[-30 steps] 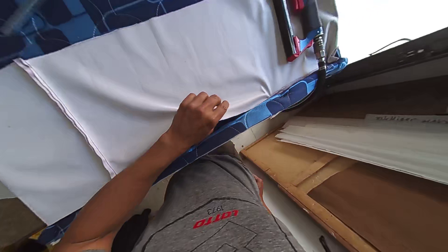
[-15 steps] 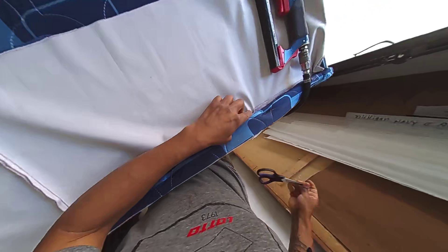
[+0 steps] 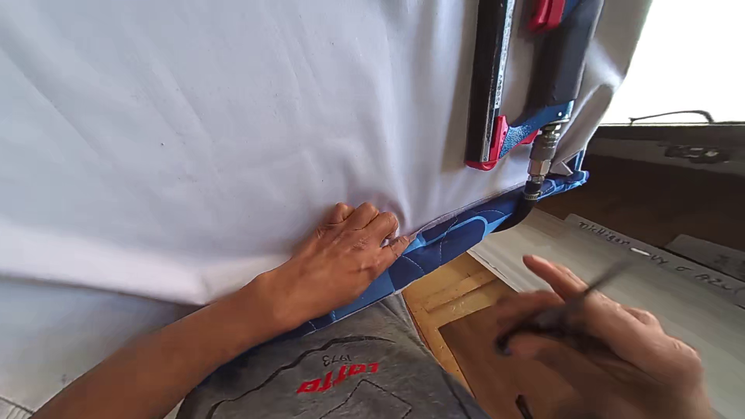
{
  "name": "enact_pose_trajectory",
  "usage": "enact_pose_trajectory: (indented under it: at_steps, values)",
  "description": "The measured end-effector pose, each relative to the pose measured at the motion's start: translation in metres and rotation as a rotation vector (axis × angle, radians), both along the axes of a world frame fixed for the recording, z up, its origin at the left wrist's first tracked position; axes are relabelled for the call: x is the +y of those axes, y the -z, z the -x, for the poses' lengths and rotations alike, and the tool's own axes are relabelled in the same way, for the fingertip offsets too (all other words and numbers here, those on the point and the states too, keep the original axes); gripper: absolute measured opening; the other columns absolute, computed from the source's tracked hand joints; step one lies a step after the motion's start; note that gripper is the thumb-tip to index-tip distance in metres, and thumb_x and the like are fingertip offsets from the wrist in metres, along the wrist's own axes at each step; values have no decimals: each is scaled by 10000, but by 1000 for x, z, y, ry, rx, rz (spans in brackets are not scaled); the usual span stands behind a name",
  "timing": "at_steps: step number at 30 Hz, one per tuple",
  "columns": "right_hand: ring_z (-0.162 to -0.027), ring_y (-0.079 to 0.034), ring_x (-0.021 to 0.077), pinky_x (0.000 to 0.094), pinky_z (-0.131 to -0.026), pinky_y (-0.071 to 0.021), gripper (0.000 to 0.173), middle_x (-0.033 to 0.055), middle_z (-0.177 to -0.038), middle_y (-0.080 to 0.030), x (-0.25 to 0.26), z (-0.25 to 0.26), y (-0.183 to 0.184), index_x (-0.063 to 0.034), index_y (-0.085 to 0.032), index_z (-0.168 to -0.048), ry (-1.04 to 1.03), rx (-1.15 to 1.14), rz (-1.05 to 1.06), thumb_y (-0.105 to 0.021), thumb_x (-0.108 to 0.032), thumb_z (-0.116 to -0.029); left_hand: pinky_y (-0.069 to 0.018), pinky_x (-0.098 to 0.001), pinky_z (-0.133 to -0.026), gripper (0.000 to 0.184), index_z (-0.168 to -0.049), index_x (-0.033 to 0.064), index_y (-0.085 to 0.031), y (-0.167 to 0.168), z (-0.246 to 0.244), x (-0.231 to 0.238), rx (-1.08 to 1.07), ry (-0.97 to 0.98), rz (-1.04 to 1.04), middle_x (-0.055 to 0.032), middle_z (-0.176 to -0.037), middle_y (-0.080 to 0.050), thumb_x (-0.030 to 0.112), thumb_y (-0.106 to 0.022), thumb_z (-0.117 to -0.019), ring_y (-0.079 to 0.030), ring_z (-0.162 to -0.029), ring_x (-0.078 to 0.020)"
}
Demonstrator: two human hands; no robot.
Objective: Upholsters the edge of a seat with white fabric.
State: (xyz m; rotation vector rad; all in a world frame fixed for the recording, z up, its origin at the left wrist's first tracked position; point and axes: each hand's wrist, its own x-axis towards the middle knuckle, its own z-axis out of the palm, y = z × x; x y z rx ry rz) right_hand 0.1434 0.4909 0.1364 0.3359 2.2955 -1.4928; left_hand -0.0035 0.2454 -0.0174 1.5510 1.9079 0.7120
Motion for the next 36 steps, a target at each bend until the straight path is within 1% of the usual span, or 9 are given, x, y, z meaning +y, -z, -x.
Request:
enact_pose_trajectory:
  at_steps: [2,4,8,15,20,26,29,32,36]
  values:
    - [-741,-643,56,233,-629,-544,595,14,-1026,-731,25,21,9,-115,-449,-1547,-279,-96,-436,-611,-342,-1021,-397,-455,-812,384,-1220,192,-719,3,-2,-2,-59,-97,-58,-66,-1043,-646,45,-442,-997,-579,-976,-280]
    - [-729,-593,152,315,-586,-494,609,100,-1028,-664,34,41,21,-112,-458,-1549,-450,-129,-572,-563,-344,-996,-418,-446,-740,291,-1065,126,-750,5,-7,-4,-58,-196,-129,-74,-911,-671,48,-474,-1015,-602,-829,-270]
    - [-763,-655,178,322,-584,-515,469,98,-1063,-696,43,68,34,-122,-564,-1468,-704,-82,-384,-442,-192,-1021,-376,-424,-673,264,-1023,77,-747,8,-10,-7,-40,-243,-206,-78,-792,-626,46,-485,-1016,-548,-718,-264]
    - [-748,-674,98,282,-594,-537,435,2,-927,-723,60,118,50,-139,-660,-1350,-1006,-268,-86,-432,-249,-996,-375,-415,-681,240,-994,33,-716,10,-2,-5,58,-190,-241,-84,-801,-641,44,-481,-1044,-555,-758,-271]
    - [-639,-585,48,264,-504,-452,374,-65,-777,-625,61,138,59,-179,-684,-1253,-1063,-330,-14,-435,-272,-990,-364,-409,-683,241,-999,38,-715,12,-1,-6,54,-197,-238,-76,-793,-639,58,-480,-1046,-540,-751,-265]
    - [-549,-590,222,351,-408,-443,428,90,-860,-618,20,108,31,-34,-632,-1333,-1044,-310,-292,-475,-166,-957,-361,-405,-673,245,-979,46,-714,12,3,-4,12,-193,-236,-68,-760,-601,56,-477,-1041,-528,-736,-260]
    - [-512,-553,202,331,-393,-428,457,91,-858,-593,10,83,29,-30,-611,-1368,-923,-280,-352,-470,-152,-950,-359,-404,-678,248,-986,43,-719,13,2,-5,29,-185,-249,-68,-762,-607,51,-477,-1040,-529,-739,-261]
    - [-579,-587,170,294,-438,-453,439,101,-896,-628,4,55,34,-30,-599,-1396,-695,-221,-302,-470,-149,-994,-358,-406,-685,243,-984,44,-721,14,2,-6,53,-183,-262,-67,-761,-612,54,-484,-1040,-529,-741,-259]
    - [-813,-657,159,238,-669,-550,414,137,-1022,-680,-25,-22,61,-26,-562,-1421,-285,-25,-353,-529,-159,-1030,-358,-407,-682,242,-996,43,-734,16,2,-6,49,-202,-265,-74,-765,-614,51,-495,-1038,-523,-733,-262]
